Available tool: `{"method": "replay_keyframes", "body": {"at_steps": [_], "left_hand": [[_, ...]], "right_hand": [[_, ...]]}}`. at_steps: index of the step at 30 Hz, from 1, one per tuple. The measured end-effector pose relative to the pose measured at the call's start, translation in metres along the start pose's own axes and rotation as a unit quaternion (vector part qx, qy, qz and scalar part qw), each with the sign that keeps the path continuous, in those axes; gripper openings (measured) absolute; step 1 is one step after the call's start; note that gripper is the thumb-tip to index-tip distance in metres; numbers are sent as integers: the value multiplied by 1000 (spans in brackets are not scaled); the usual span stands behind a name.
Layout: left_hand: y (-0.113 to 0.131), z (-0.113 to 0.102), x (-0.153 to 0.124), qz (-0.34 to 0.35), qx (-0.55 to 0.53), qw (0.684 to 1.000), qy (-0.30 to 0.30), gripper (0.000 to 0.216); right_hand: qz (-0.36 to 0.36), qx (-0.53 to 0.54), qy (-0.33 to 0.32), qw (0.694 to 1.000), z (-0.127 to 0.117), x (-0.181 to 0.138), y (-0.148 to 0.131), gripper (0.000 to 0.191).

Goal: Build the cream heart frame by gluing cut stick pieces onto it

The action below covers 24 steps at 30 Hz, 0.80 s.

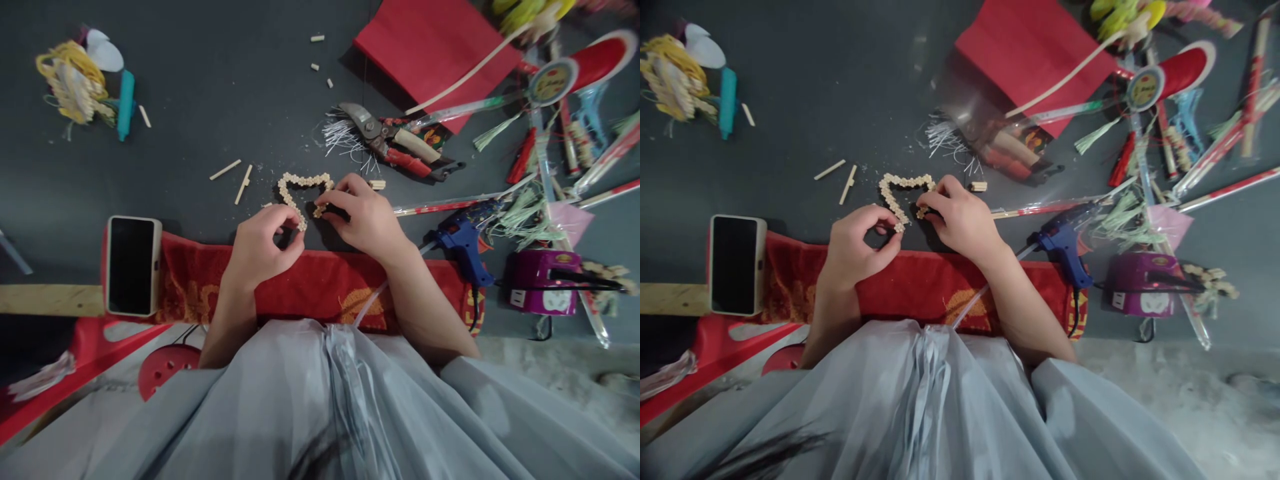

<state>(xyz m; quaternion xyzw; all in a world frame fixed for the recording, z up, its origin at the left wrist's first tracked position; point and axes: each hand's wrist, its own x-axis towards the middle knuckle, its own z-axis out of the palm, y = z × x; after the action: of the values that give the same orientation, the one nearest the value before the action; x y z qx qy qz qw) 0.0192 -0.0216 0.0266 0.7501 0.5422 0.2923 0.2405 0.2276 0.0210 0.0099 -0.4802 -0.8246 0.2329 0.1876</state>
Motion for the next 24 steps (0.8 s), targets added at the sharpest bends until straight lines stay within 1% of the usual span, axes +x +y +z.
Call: {"method": "replay_keyframes", "body": {"at_steps": [3,6,13,20,24], "left_hand": [[2,0,-1,0,8,1000,-19,12],[3,0,0,-3,15,1000,-25,12],[7,-4,0,4,33,998,-49,10],[8,-4,0,51,61,994,-73,10],[6,-3,0,76,89,990,-74,10]], "right_hand": [[-2,1,-2,1000,1,0,0,30],[-2,0,-1,1000,1,0,1,32],[3,1,20,1000,1,-1,4,35],[23,-41,34,998,0,-1,7,29],[31,-63,43,997,1,-1,7,27]]}}
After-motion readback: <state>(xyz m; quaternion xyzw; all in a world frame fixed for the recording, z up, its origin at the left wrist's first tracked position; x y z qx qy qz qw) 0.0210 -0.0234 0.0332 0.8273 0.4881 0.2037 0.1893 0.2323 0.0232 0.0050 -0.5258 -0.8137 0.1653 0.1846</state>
